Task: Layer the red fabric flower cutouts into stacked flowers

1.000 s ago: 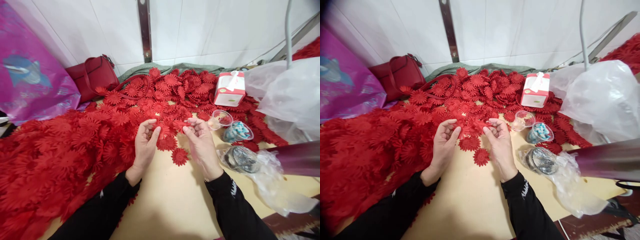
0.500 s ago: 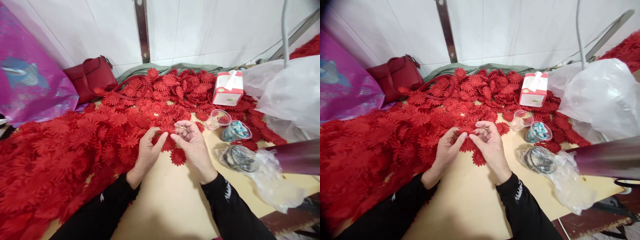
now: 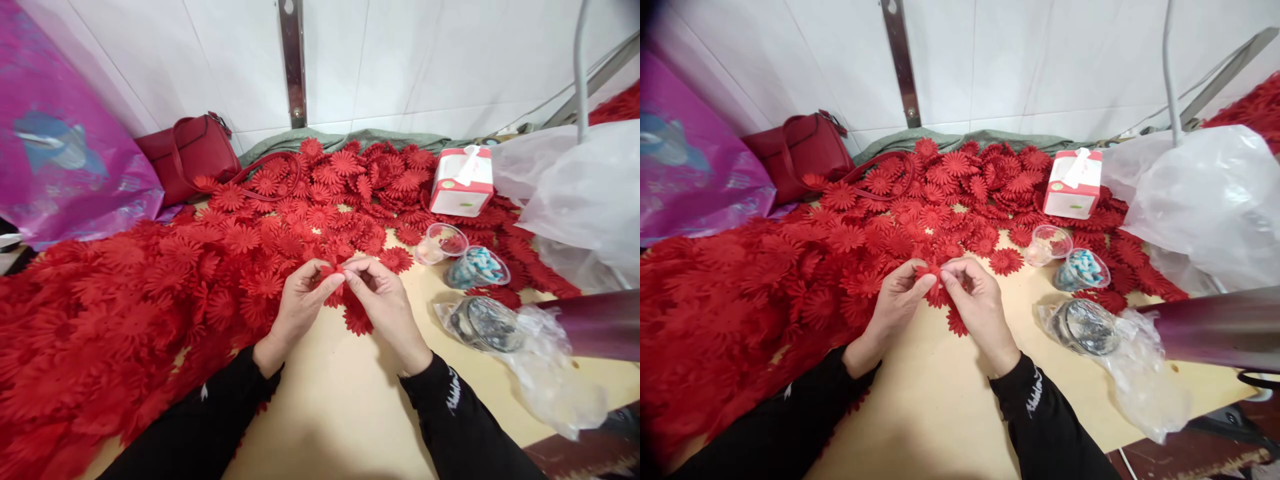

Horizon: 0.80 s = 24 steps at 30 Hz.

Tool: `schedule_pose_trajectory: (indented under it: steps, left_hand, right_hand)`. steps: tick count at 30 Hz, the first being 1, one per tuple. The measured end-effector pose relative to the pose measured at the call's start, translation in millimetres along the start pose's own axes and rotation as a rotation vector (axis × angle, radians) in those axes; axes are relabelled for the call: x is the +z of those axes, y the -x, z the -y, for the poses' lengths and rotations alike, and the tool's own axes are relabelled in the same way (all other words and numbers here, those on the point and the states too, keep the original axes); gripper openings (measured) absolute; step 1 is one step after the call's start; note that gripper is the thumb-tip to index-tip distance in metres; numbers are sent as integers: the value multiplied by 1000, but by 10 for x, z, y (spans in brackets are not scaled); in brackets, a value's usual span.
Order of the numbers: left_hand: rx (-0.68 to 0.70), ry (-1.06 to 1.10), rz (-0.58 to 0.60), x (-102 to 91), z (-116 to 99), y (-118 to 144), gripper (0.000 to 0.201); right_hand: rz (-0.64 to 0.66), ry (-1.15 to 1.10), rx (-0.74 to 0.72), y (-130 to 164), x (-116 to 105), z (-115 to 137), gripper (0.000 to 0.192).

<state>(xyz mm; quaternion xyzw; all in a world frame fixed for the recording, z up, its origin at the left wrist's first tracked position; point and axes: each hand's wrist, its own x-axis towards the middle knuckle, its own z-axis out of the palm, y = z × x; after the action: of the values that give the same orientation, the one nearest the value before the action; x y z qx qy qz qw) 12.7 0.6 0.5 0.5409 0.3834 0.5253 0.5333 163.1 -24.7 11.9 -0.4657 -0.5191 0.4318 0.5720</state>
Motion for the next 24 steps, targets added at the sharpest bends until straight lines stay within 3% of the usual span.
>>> schedule_pose_trajectory:
  steps: [3,7,13,15,19,24]
  left_hand:
    - [46,-62,37,8,-4,6,29]
    - [59,-26,-34,29,-7,14,28]
    - [-1,136,-157,3,68,-18,31]
    - [4,173,-203,-10,105,-43,28]
    - [-6,252,-261,-14,144,-78,28]
    - [-33,246,-188,-10,118,-76,35]
  right_hand:
    - [-79,-127,94,-11,-15,-30,14]
    - [-221,-243,75,-35,-46,-84,18]
    - [-452,-120,-33,-134,-201,-172,22]
    - [-450,-36,-73,-138,-205,-168,20]
    - [-287,133,-132,-74,-112,-93,20]
    - [-228,273,-258,12,-7,-14,24]
